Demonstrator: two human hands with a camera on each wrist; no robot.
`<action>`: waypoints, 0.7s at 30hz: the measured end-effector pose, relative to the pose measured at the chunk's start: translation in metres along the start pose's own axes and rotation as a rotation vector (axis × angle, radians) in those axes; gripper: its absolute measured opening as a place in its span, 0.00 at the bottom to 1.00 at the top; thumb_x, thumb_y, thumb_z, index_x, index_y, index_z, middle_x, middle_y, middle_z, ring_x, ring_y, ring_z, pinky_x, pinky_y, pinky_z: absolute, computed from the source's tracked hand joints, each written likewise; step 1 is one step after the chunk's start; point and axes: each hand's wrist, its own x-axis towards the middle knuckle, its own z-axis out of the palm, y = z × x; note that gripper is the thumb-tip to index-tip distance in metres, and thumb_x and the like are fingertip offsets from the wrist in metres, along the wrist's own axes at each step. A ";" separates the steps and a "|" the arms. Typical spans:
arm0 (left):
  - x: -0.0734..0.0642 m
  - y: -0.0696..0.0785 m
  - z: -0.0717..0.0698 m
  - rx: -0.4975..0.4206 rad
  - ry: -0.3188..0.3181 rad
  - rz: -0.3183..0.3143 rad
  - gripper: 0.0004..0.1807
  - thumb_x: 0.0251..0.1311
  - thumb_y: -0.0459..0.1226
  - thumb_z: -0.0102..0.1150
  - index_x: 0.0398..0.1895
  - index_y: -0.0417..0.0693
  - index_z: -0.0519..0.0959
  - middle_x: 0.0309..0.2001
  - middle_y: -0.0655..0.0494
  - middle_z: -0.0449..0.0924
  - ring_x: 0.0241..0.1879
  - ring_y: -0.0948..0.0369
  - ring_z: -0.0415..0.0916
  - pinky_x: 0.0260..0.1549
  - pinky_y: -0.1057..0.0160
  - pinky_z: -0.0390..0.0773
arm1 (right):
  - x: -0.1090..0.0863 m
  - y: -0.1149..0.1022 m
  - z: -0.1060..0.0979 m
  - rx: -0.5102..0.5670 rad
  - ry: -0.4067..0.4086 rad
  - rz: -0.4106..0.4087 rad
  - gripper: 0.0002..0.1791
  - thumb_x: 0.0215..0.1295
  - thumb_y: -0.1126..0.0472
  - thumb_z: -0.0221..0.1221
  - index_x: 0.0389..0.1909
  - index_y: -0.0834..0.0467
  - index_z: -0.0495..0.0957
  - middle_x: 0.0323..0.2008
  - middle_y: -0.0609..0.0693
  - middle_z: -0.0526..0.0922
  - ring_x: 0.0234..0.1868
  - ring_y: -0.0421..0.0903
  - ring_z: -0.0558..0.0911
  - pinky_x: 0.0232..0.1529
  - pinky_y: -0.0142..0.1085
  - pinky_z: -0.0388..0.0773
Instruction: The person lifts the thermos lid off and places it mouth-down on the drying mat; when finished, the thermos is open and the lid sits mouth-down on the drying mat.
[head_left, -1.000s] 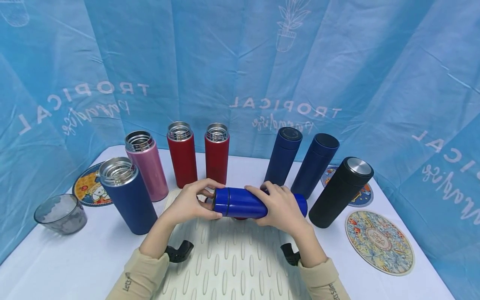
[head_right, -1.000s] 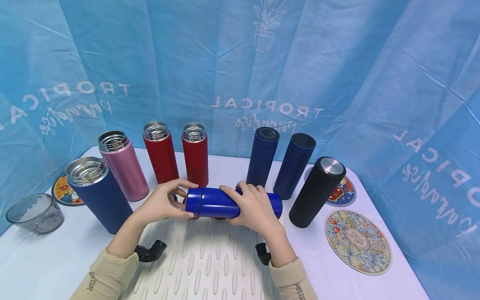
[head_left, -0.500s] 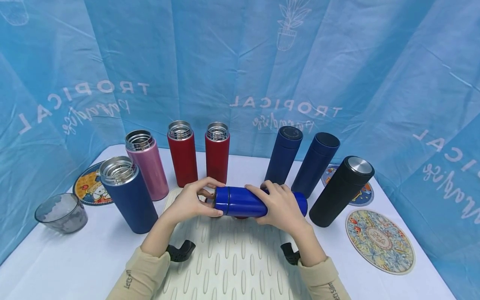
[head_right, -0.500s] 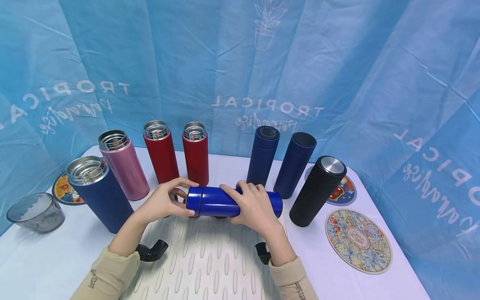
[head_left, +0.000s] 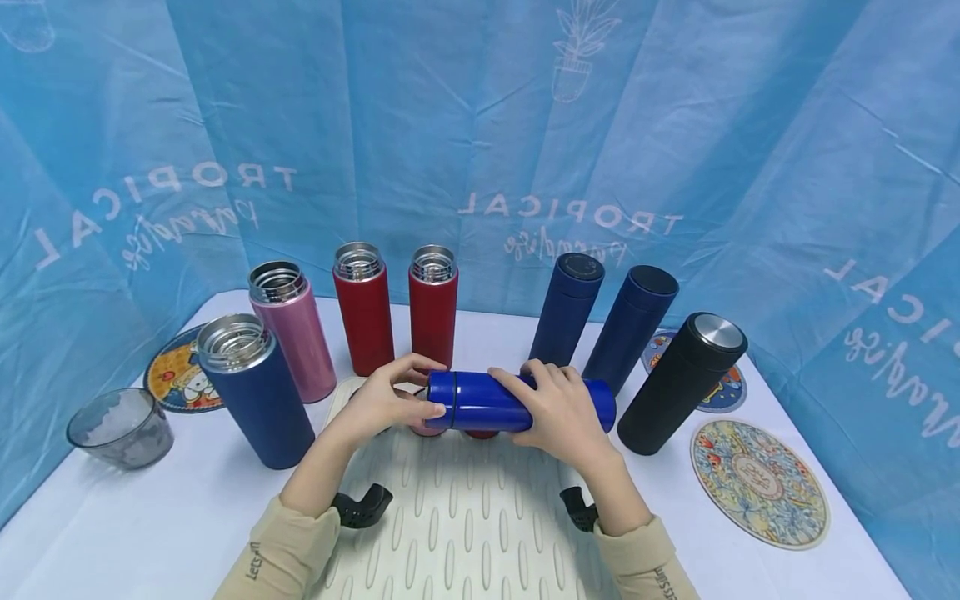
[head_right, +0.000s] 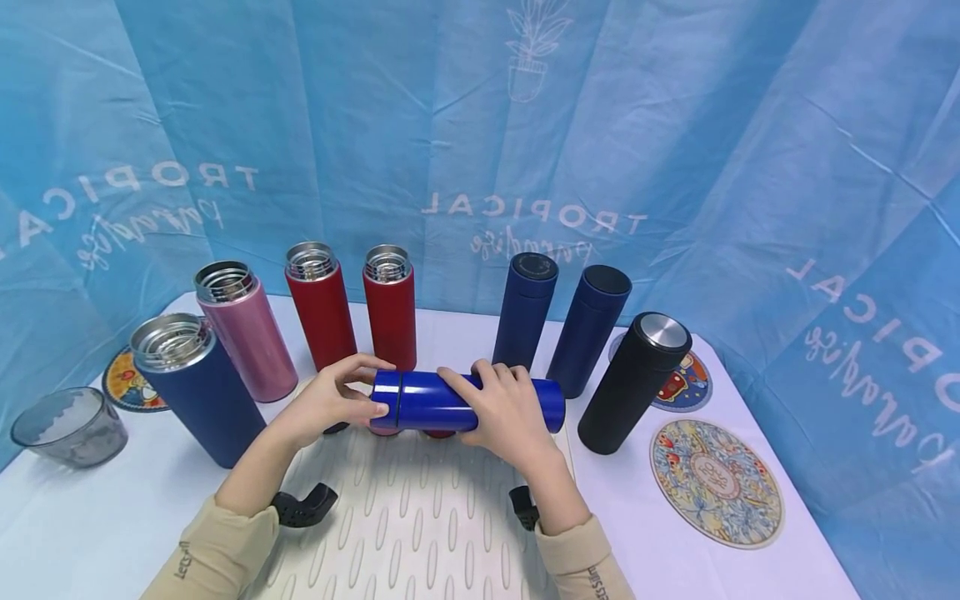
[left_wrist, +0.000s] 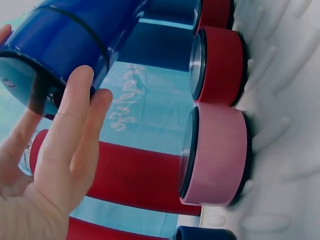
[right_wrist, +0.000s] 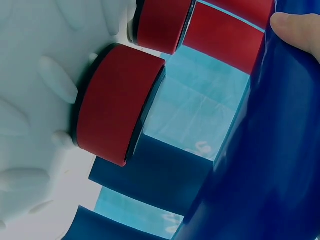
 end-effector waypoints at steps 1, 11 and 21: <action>0.000 0.000 0.001 -0.002 0.009 -0.019 0.29 0.48 0.40 0.68 0.55 0.48 0.71 0.51 0.38 0.68 0.43 0.46 0.75 0.34 0.53 0.81 | 0.000 0.000 0.000 -0.001 0.002 -0.001 0.50 0.32 0.41 0.74 0.62 0.40 0.64 0.45 0.55 0.76 0.44 0.55 0.78 0.47 0.51 0.72; 0.003 0.001 0.006 -0.048 0.052 -0.166 0.27 0.55 0.43 0.63 0.56 0.44 0.68 0.49 0.36 0.71 0.34 0.50 0.79 0.33 0.52 0.81 | 0.000 0.000 0.002 -0.025 0.020 -0.013 0.50 0.32 0.40 0.74 0.62 0.40 0.64 0.45 0.55 0.76 0.44 0.55 0.78 0.46 0.51 0.73; -0.001 0.000 -0.001 0.114 -0.091 0.146 0.41 0.47 0.41 0.69 0.66 0.59 0.60 0.64 0.47 0.58 0.62 0.45 0.59 0.54 0.44 0.69 | -0.002 0.004 -0.004 -0.002 -0.012 0.044 0.48 0.33 0.40 0.73 0.62 0.38 0.65 0.47 0.54 0.75 0.44 0.54 0.77 0.45 0.50 0.73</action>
